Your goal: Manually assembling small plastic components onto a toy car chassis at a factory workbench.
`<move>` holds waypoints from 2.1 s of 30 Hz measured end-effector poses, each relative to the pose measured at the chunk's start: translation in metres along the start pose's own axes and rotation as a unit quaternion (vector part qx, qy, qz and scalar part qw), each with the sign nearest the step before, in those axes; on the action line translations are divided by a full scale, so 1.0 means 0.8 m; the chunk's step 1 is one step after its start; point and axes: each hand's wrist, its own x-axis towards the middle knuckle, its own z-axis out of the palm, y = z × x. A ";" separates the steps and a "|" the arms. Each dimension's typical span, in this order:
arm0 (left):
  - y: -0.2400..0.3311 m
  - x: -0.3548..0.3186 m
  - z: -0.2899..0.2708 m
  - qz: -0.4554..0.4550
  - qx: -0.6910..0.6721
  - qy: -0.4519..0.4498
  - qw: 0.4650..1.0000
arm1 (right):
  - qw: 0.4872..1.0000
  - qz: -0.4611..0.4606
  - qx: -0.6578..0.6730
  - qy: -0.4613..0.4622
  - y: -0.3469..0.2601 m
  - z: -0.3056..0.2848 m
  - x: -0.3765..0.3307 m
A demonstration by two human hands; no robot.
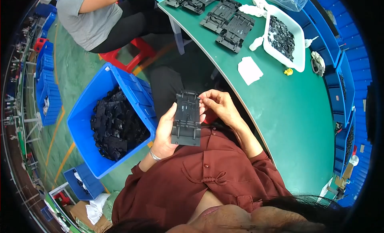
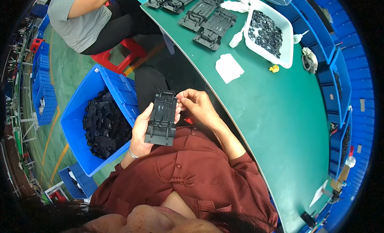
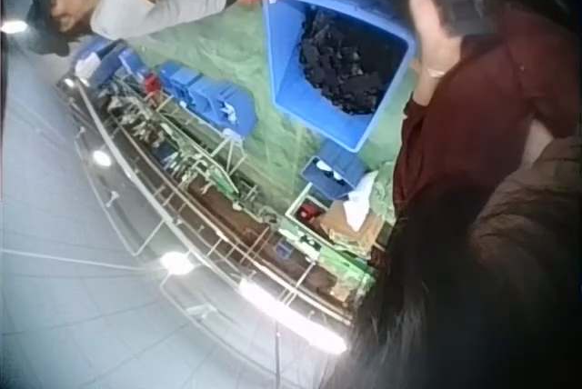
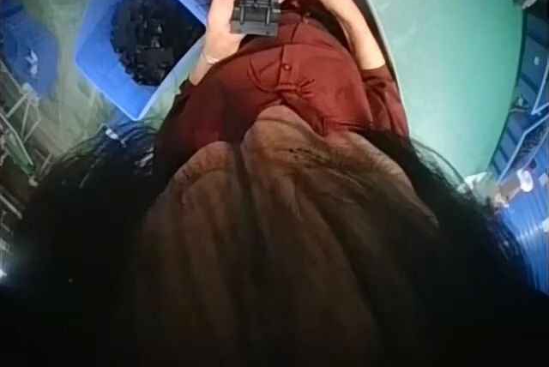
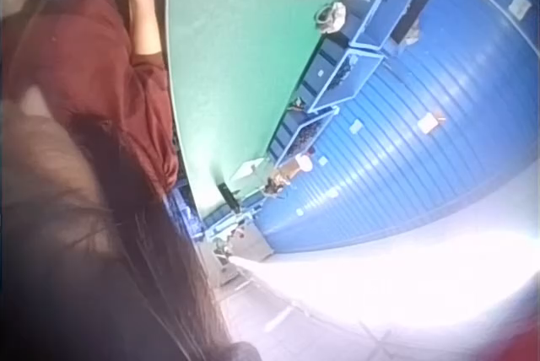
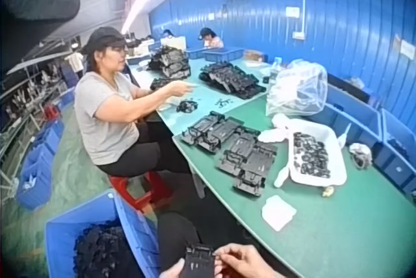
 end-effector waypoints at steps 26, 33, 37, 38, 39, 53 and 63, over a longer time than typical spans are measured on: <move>-0.012 -0.007 0.007 0.026 0.162 0.039 0.986 | 0.991 -0.046 -0.121 0.027 0.007 -0.002 -0.001; -0.015 -0.008 0.013 0.061 0.265 0.033 0.962 | 0.967 -0.119 -0.213 0.071 0.005 0.000 -0.003; -0.016 -0.006 0.009 0.070 0.294 0.027 0.953 | 0.963 -0.113 -0.235 0.072 -0.002 0.002 -0.005; -0.017 -0.006 0.010 0.078 0.303 0.026 0.949 | 0.957 -0.124 -0.249 0.077 -0.003 0.003 -0.005; -0.018 -0.007 0.010 0.085 0.313 0.025 0.946 | 0.957 -0.123 -0.250 0.077 -0.002 0.003 -0.005; -0.016 -0.007 0.008 0.107 0.348 -0.015 0.931 | 0.962 -0.180 -0.180 0.101 -0.015 0.013 -0.011; -0.008 -0.005 0.008 0.063 0.238 -0.014 0.969 | 0.992 -0.100 0.004 0.083 0.000 0.009 -0.006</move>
